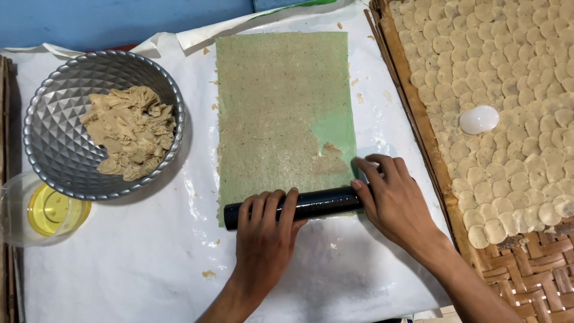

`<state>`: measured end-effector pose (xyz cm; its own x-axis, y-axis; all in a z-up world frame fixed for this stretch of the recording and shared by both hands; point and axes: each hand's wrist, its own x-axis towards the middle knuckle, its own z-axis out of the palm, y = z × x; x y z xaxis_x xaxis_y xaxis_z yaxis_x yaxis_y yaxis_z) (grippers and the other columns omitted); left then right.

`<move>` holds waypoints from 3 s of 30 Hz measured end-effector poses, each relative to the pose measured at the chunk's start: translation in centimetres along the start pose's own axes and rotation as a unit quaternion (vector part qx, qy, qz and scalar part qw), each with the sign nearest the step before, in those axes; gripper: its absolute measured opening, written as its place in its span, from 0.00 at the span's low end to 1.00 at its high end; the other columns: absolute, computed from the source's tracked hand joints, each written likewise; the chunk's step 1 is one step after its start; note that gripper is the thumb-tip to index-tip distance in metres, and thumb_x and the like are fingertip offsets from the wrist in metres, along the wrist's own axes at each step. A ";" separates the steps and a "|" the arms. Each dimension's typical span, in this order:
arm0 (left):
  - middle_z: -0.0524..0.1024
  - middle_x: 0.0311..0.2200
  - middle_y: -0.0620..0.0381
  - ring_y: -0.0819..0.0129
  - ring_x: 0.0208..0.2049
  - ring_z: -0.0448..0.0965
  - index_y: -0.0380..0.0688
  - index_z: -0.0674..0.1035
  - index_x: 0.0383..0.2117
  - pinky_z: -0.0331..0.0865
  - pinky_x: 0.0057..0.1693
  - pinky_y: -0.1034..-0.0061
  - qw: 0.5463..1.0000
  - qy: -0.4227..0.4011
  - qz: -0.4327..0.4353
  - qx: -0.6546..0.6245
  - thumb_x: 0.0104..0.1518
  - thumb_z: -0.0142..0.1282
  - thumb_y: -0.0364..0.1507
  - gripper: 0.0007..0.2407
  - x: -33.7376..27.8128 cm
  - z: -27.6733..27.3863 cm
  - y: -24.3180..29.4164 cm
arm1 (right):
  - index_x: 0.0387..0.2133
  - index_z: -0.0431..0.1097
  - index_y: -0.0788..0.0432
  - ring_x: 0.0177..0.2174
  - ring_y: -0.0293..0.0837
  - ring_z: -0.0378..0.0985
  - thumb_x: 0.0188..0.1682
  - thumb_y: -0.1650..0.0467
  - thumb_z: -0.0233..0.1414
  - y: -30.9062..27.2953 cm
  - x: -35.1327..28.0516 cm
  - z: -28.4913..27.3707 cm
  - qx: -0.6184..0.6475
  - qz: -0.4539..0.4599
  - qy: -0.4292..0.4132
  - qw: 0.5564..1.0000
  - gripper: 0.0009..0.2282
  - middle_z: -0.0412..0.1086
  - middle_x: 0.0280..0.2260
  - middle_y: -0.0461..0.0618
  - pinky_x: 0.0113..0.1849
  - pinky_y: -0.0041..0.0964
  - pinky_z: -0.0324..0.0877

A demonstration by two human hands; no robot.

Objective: Rolling out dough and cutting it into small circles for snack production.

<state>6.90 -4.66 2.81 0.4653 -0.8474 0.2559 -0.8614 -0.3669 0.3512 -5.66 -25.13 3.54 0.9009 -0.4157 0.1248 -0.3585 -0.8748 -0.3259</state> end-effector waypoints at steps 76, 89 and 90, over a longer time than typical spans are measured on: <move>0.75 0.45 0.45 0.52 0.46 0.74 0.35 0.76 0.48 0.64 0.56 0.55 0.994 0.017 0.042 -0.103 0.51 0.66 0.28 0.19 -5.7 1.3 3.2 | 0.45 0.76 0.65 0.31 0.46 0.74 0.46 0.76 0.53 -2.2 -3.7 -0.9 0.050 0.066 0.018 0.996 0.13 0.73 0.35 0.52 0.31 0.39 0.71; 0.73 0.51 0.39 0.48 0.54 0.72 0.29 0.71 0.55 0.58 0.63 0.46 1.000 -0.008 0.027 -0.009 0.58 0.59 0.34 0.23 -0.2 0.4 -0.5 | 0.57 0.67 0.59 0.54 0.57 0.65 0.58 0.62 0.38 0.2 -0.7 1.7 -0.068 -0.015 0.017 0.997 0.21 0.64 0.58 0.63 0.53 0.50 0.63; 0.71 0.59 0.33 0.42 0.63 0.69 0.26 0.68 0.59 0.53 0.68 0.37 1.000 -0.017 0.024 0.011 0.59 0.56 0.37 0.27 0.0 0.6 -0.7 | 0.65 0.61 0.55 0.64 0.62 0.57 0.60 0.59 0.30 0.7 -0.4 2.3 -0.110 -0.021 0.010 0.994 0.24 0.56 0.66 0.67 0.62 0.55 0.55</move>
<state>7.35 -4.65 2.01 0.4163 -0.8767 0.2410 -0.8870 -0.3333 0.3197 -5.73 -24.99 1.13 0.9120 -0.3803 0.1535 -0.3670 -0.9239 -0.1083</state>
